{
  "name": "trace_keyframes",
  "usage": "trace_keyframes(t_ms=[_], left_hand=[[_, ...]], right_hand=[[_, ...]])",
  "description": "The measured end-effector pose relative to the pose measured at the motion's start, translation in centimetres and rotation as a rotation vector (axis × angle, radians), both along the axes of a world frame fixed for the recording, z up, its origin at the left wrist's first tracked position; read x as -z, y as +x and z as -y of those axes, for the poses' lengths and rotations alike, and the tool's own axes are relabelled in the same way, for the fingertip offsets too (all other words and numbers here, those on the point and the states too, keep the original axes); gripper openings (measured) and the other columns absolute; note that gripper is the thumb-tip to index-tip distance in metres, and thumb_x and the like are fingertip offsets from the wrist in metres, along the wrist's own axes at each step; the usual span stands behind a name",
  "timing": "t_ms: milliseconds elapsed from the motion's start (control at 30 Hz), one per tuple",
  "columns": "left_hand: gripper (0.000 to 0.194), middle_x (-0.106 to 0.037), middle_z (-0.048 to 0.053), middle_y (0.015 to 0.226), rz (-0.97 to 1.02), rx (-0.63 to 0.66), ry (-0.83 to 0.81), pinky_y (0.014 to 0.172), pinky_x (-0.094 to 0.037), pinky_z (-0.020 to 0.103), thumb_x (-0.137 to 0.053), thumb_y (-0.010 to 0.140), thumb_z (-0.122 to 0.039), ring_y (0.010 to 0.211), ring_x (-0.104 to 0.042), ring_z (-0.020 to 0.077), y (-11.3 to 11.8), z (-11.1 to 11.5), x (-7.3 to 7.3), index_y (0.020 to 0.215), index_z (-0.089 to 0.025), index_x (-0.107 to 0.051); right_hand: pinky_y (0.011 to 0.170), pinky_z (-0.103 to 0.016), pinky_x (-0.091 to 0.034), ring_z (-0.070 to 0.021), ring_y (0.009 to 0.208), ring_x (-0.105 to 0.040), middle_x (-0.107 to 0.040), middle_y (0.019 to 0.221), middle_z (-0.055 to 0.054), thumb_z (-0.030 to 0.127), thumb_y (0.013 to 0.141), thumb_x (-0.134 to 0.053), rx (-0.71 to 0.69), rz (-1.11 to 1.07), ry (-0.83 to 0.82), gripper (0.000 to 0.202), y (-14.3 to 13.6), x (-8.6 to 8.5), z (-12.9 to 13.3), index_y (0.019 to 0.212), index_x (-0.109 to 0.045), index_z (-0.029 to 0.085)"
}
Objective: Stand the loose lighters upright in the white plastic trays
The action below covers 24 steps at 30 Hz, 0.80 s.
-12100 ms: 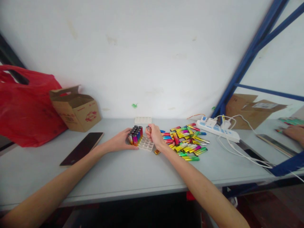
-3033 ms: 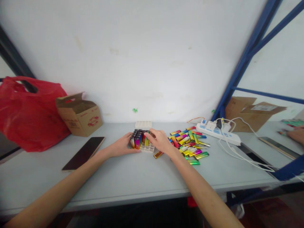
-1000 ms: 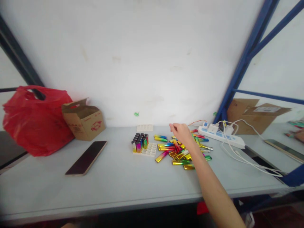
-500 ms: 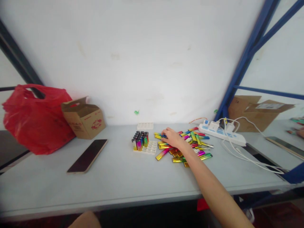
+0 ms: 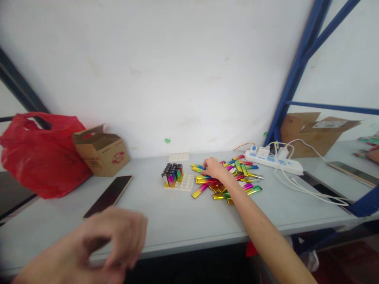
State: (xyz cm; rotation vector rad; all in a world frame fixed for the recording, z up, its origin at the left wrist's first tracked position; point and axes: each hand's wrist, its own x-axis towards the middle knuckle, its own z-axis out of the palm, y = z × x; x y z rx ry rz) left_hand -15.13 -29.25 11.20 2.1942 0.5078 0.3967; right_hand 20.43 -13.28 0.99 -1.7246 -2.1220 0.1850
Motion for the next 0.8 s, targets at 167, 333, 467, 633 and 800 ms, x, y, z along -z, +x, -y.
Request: trace_keyframes(t_ms=[167, 333, 467, 633, 800], left_hand=[[0.031, -0.053, -0.003, 0.063, 0.151, -0.535, 0.444, 0.06, -0.046, 0.025, -0.062, 0.09, -0.035, 0.061, -0.051, 0.0125, 0.6, -8.3, 0.4, 0.065, -0.021, -0.052], [0.029, -0.071, 0.009, 0.12, 0.246, -0.484, 0.481, 0.092, -0.059, 0.035, -0.067, 0.086, -0.036, 0.104, -0.069, 0.0222, 2.6, -15.6, 3.0, 0.111, -0.02, -0.07], [0.051, -0.064, 0.014, 0.14, 0.305, -0.561, 0.356, 0.107, -0.054, 0.046, -0.056, 0.098, -0.049, 0.126, -0.063, 0.0279, 3.4, -17.8, 5.8, 0.139, -0.019, -0.059], [0.062, -0.063, 0.014, 0.144, 0.202, -0.46, 0.158, 0.118, -0.045, 0.05, -0.047, 0.103, -0.058, 0.138, -0.057, 0.0311, 3.0, -17.4, 8.7, 0.151, -0.021, -0.048], [0.088, -0.048, 0.014, 0.162, 0.11, -0.306, 0.04, 0.122, -0.041, 0.051, -0.069, 0.091, -0.062, 0.147, -0.049, 0.036, 2.8, -16.8, 9.1, 0.162, -0.024, -0.034]], right_hand=[[0.074, -0.028, -0.05, -0.0204, 0.078, -0.07, -0.078, 0.084, -0.006, 0.026, 0.079, -0.085, 0.018, -0.027, -0.059, 0.012, -0.1, -0.8, 0.4, 0.084, -0.078, 0.018], [0.081, -0.03, -0.052, -0.0213, 0.087, -0.072, -0.079, 0.095, -0.009, 0.019, 0.081, -0.081, 0.03, -0.029, 0.034, 0.016, 0.4, -1.0, 0.5, 0.097, -0.077, 0.015], [0.082, -0.029, -0.052, -0.0204, 0.09, -0.073, -0.079, 0.098, -0.008, 0.02, 0.085, -0.079, -0.027, -0.129, 0.044, 0.016, 0.7, -0.9, 0.5, 0.1, -0.075, 0.017], [0.086, -0.031, -0.051, -0.0204, 0.088, -0.071, -0.078, 0.098, -0.008, 0.033, 0.093, -0.073, -0.11, -0.072, 0.047, 0.015, 0.3, 0.0, 0.3, 0.094, -0.077, 0.018], [0.092, -0.032, -0.051, -0.023, 0.097, -0.073, -0.079, 0.105, -0.012, 0.027, 0.099, -0.066, -0.011, -0.012, 0.062, 0.019, -0.5, 0.7, -0.5, 0.109, -0.076, 0.015]])
